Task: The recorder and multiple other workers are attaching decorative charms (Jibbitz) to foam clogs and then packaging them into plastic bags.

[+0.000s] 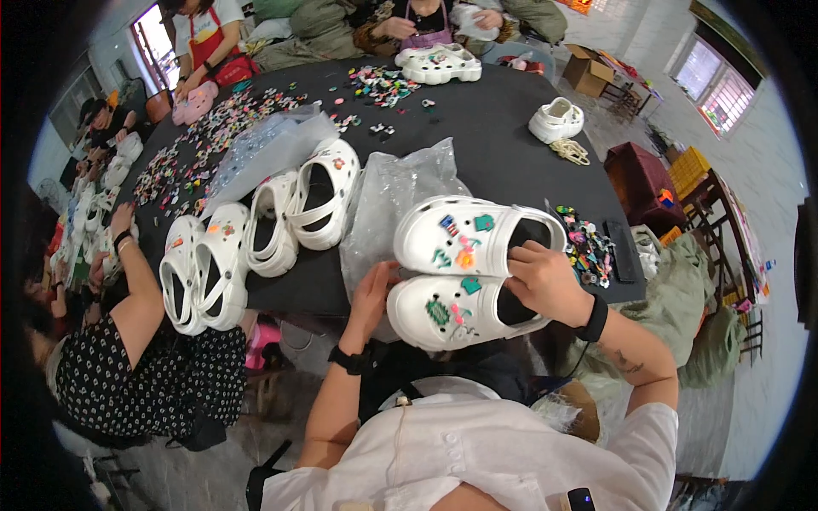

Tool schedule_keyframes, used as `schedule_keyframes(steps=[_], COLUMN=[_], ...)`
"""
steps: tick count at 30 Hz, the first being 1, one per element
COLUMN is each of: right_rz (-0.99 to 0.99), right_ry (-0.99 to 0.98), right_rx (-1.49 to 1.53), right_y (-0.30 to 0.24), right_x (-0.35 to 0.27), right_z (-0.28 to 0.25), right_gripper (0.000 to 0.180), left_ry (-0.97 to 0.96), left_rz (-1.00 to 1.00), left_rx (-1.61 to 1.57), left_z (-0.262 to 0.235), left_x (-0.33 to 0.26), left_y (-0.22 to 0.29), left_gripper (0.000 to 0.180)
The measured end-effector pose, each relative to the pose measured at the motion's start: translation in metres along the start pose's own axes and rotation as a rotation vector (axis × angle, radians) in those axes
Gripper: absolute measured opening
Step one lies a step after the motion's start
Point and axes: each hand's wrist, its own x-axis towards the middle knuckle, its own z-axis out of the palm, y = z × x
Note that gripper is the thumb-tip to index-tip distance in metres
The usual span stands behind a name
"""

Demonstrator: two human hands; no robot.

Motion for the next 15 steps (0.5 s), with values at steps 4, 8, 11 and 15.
schedule_keyframes(steps=[4,8,11,15], right_rz=[-0.205,-0.286,-0.294,-0.195], right_ry=[0.159,0.204,0.225,0.171], right_rx=[-0.119,-0.190,-0.156,-0.110], right_y=[-0.006,-0.017,-0.021,-0.017], right_x=[0.000,0.001,0.002,-0.006], right_z=[-0.004,-0.016,-0.014,-0.009], right_gripper=[0.020,0.022,0.023,0.026], left_ry=[0.032,0.076,0.027,0.054], left_rz=[-0.057,0.375,0.412,0.171], left_rx=[-0.012,0.130,0.352,0.210], left_z=[-0.007,0.000,-0.014,0.006], left_x=[-0.005,-0.009,-0.011,-0.031], left_y=[-0.014,-0.011,-0.027,-0.020], left_gripper=[0.036,0.024,0.021,0.028])
